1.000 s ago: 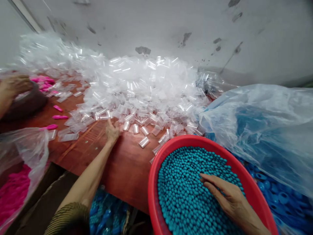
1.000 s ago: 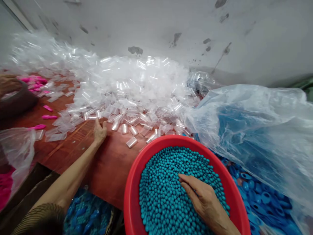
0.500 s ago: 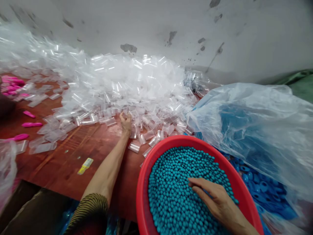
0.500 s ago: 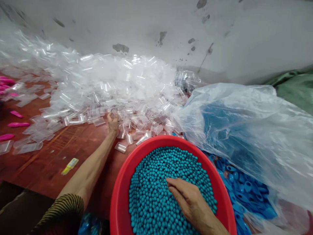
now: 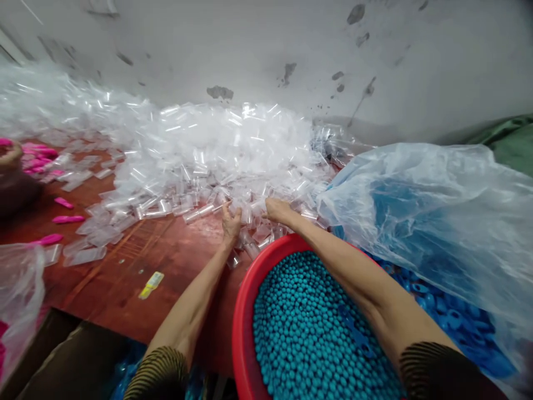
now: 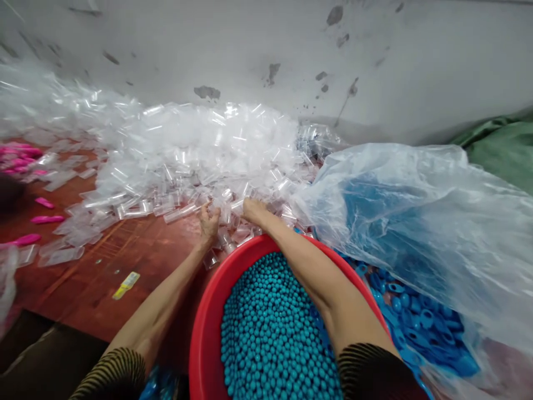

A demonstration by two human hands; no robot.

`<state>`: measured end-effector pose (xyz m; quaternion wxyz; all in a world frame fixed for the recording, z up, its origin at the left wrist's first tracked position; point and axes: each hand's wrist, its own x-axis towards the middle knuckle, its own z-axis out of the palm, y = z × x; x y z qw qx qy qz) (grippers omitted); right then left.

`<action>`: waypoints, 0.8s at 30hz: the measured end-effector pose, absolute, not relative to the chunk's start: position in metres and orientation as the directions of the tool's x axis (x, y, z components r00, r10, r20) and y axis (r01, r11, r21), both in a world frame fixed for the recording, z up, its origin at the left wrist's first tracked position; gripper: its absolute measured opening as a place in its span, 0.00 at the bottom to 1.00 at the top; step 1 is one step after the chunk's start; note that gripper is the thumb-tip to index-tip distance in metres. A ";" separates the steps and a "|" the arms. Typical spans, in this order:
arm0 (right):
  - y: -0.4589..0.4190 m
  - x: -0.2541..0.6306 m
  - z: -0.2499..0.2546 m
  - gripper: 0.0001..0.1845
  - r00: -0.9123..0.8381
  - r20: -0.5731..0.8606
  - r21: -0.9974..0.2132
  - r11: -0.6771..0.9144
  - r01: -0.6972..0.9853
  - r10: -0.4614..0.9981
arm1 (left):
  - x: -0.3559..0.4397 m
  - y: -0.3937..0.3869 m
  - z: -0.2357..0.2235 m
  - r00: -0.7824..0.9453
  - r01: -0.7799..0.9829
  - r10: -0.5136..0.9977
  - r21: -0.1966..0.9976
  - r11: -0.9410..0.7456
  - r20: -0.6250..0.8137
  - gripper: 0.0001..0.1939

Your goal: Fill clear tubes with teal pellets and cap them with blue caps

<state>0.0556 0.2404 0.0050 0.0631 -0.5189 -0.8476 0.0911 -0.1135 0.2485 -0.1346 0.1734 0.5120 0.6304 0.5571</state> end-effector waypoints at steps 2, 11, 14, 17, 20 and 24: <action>0.245 0.052 -0.006 0.25 -0.449 0.039 -0.249 0.443 0.861 0.893 | -0.110 0.240 -0.133 -0.383 0.478 0.857 0.868 -0.134 0.344 0.19; 0.250 0.085 0.006 0.16 -0.451 -0.045 -0.322 0.415 0.851 0.891 | -0.085 0.210 -0.090 -0.069 0.804 0.839 0.529 -0.274 0.540 0.31; 0.238 0.090 0.018 0.13 -0.513 -0.081 -0.438 0.432 0.789 0.855 | -0.069 0.211 -0.071 0.165 0.863 0.794 0.303 -0.403 0.585 0.29; 0.225 0.093 0.023 0.13 -0.580 -0.196 -0.610 0.365 0.703 0.791 | -0.060 0.211 -0.060 0.319 0.862 0.806 0.202 -0.466 0.498 0.22; 0.217 0.096 0.023 0.10 -0.615 -0.182 -0.636 0.385 0.669 0.767 | -0.059 0.209 -0.054 0.377 0.861 0.846 0.193 -0.470 0.377 0.14; 0.214 0.096 0.028 0.10 -0.618 -0.162 -0.614 0.412 0.674 0.769 | -0.067 0.203 -0.046 0.384 0.854 0.863 0.228 -0.467 0.329 0.08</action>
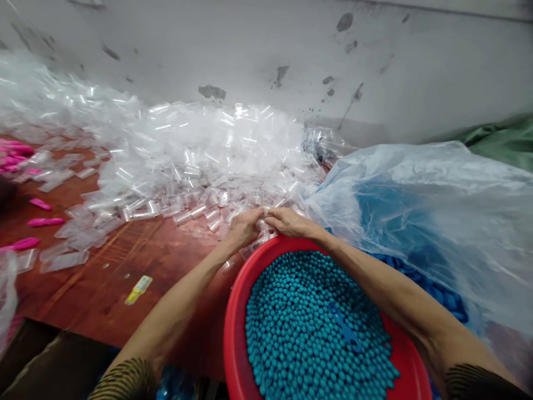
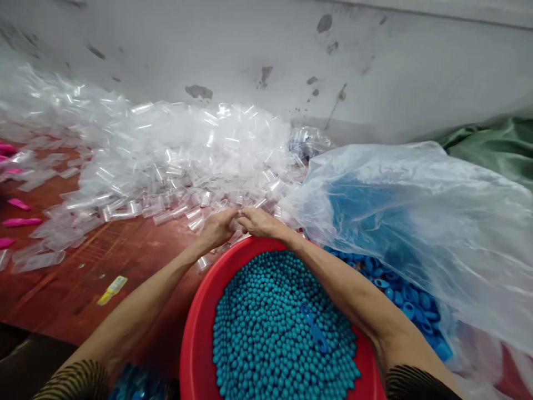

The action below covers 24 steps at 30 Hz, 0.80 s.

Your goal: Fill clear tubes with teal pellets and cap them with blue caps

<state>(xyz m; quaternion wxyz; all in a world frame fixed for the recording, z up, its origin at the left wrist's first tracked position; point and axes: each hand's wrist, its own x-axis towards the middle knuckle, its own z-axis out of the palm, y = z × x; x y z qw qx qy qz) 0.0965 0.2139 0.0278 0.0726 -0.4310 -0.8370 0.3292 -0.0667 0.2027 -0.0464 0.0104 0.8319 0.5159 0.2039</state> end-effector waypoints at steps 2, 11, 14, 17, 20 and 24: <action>0.213 0.094 0.031 0.12 -0.627 -0.197 -0.609 0.407 0.681 0.754 | -0.071 0.198 -0.042 0.364 0.864 0.874 0.233 -0.446 0.323 0.08; 0.212 0.072 0.026 0.15 -0.632 -0.212 -0.580 0.425 0.696 0.746 | -0.089 0.195 -0.029 0.344 0.863 0.932 0.353 -0.362 0.114 0.06; 0.223 0.084 0.027 0.13 -0.600 -0.196 -0.571 0.407 0.713 0.776 | -0.100 0.193 -0.029 0.171 0.938 0.978 0.285 -0.198 0.116 0.10; 0.233 0.101 0.024 0.11 -0.481 -0.107 -0.554 0.350 0.756 0.870 | -0.114 0.189 -0.031 -0.020 0.967 0.999 0.255 0.008 0.043 0.10; 0.239 0.108 0.016 0.11 -0.478 -0.173 -0.665 0.256 0.701 0.861 | -0.114 0.185 -0.037 0.062 0.952 0.998 0.302 -0.058 -0.005 0.17; 0.247 0.102 0.005 0.11 -0.570 -0.239 -0.645 0.310 0.698 0.787 | -0.098 0.183 -0.045 0.260 0.906 0.964 0.330 -0.264 0.058 0.33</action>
